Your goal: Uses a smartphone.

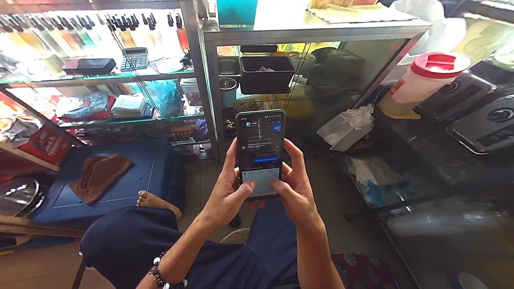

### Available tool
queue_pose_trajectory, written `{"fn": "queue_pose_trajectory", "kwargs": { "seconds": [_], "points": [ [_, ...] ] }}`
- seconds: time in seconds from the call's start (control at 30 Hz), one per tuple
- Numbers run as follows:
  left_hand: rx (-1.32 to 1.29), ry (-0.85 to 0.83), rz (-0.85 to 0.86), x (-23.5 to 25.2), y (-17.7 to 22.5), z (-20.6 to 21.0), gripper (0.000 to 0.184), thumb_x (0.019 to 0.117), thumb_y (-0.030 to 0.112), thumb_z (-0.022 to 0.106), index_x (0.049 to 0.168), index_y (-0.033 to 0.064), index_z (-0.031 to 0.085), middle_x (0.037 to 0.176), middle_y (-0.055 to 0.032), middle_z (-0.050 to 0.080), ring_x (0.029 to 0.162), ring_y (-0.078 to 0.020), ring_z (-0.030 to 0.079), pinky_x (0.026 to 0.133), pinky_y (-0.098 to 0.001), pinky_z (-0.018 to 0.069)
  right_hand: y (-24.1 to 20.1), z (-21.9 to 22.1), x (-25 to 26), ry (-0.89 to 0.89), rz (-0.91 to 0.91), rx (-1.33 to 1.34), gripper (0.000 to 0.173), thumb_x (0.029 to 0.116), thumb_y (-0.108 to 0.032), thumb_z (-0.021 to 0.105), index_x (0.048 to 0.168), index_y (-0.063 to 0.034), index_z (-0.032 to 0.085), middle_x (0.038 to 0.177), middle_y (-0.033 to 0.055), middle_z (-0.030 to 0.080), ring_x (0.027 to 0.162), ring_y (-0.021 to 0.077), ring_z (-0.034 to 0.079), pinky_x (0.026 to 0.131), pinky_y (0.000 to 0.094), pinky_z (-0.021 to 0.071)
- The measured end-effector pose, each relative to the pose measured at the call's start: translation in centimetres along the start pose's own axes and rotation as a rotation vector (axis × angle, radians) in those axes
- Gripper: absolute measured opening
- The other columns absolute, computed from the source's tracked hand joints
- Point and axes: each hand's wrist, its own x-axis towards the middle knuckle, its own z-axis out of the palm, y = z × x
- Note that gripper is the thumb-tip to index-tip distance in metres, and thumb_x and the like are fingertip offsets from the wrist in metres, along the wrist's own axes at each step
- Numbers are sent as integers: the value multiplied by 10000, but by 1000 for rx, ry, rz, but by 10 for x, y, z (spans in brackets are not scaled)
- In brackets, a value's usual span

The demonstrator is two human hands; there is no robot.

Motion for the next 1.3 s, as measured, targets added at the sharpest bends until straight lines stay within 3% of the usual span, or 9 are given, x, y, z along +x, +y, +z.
{"fn": "queue_pose_trajectory", "kwargs": {
  "seconds": [0.2,0.53,1.03,1.3],
  "points": [
    [23,8,-12,0,0,-2,838,978,9,452,1633,306,21,1153,-85,678,875,-167,725,692,-296,629,0,2,1,7,15,-1,740,967,38,465,1577,-286,197,1266,147,652,837,261,744,577,366,643],
    [-7,-2,-25,1,1,-3,827,978,-2,434,1629,320,38,1159,-97,681,857,-178,731,671,-301,632,0,-7,0,-66,6,-6,787,907,56,390,1587,-285,189,1327,124,618,951,264,729,628,396,648],
    [-11,-13,-33,1,1,-3,834,971,-13,431,1627,323,41,1186,-105,672,879,-188,728,684,-309,632,0,-10,0,-73,22,-43,808,903,60,398,1592,-285,157,1288,143,638,917,280,736,626,407,648],
    [4,-8,-30,1,0,-2,842,972,-9,443,1626,334,40,1170,-93,676,875,-178,726,695,-302,629,-1,-4,2,-42,0,-29,710,1001,13,477,1580,-275,185,1262,152,652,876,268,744,603,369,649]
  ]
}}
